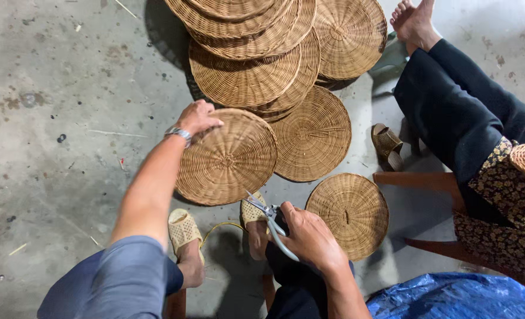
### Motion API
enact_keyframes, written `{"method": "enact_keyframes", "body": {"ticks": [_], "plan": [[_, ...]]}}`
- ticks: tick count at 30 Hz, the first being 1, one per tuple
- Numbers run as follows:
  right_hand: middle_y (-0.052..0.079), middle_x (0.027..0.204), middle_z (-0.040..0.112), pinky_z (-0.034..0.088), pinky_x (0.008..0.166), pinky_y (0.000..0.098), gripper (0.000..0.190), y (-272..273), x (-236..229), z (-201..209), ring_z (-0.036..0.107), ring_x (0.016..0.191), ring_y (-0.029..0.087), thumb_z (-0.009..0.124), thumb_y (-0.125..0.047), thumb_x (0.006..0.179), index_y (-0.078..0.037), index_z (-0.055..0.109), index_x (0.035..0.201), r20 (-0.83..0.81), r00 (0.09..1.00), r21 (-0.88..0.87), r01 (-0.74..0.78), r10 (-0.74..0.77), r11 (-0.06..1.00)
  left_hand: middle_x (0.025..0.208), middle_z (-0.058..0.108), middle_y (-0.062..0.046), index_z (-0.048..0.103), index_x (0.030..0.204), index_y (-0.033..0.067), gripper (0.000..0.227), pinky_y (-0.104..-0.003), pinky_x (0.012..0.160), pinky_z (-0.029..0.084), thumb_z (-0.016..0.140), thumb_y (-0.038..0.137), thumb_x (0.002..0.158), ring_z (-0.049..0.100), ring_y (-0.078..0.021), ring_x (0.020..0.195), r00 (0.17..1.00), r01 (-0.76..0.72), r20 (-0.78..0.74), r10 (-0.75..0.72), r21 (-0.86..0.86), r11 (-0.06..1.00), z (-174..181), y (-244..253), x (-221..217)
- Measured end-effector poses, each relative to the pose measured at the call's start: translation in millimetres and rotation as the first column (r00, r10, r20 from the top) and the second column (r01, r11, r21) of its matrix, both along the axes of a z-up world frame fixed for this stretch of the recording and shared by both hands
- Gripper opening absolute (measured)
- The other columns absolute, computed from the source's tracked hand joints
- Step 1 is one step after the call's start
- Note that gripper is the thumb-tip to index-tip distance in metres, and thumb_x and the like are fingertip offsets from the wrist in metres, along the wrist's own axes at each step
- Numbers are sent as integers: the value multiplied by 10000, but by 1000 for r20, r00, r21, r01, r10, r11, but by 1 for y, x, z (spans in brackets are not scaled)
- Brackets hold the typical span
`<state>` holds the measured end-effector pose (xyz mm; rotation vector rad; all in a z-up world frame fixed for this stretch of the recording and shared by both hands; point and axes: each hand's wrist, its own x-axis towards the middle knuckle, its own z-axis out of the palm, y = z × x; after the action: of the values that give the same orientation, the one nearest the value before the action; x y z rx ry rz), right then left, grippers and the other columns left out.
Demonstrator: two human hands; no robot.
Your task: The person sits on the floor and uses shears to trim loose fibers from the center and edges of round woven baskets. They handle the baskets one at a time, rotating them to access different areas, and stack the finished items on the floor.
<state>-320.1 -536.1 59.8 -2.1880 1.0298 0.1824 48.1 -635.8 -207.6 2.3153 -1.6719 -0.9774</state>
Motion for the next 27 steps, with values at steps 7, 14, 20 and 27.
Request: {"method": "enact_keyframes", "body": {"ticks": [7, 14, 20, 27], "plan": [[237, 740, 673, 524, 694, 535, 370, 1, -11, -28, 682, 781, 431, 736, -317, 846, -15, 557, 961, -68, 997, -28, 22, -23, 999, 720, 596, -173, 644, 894, 9, 310, -400, 634, 496, 772, 291, 913, 560, -242, 661, 936, -18, -346, -70, -244, 970, 35, 133, 18], [262, 810, 691, 538, 662, 559, 443, -16, -19, -56, 686, 776, 459, 751, -402, 889, -2, 584, 978, 219, 948, -319, 292, -229, 902, 941, 705, -56, 670, 1076, 3, 180, -312, 759, 523, 670, 164, 996, 614, -115, 819, 798, -539, -543, 261, -452, 711, 151, 252, 27], [160, 782, 659, 547, 642, 400, 585, -16, -15, -27, 670, 730, 304, 823, -514, 885, 14, 572, 901, 357, 812, -64, 515, -462, 855, 1184, 724, -62, 649, 1218, -12, 203, -316, 956, 564, 689, 97, 1051, 664, -145, 1015, 347, -871, -933, -98, -359, 336, 241, 329, 18], [64, 870, 652, 573, 646, 293, 308, 22, 2, -26, 670, 725, 144, 711, -335, 942, -74, 559, 1001, 542, 262, 811, 83, -798, 579, 1226, 725, -81, 650, 1246, -10, 291, -352, 1011, 564, 712, 144, 1007, 685, -183, 1092, 178, -921, -952, -250, -250, 298, 299, 383, -24]]}}
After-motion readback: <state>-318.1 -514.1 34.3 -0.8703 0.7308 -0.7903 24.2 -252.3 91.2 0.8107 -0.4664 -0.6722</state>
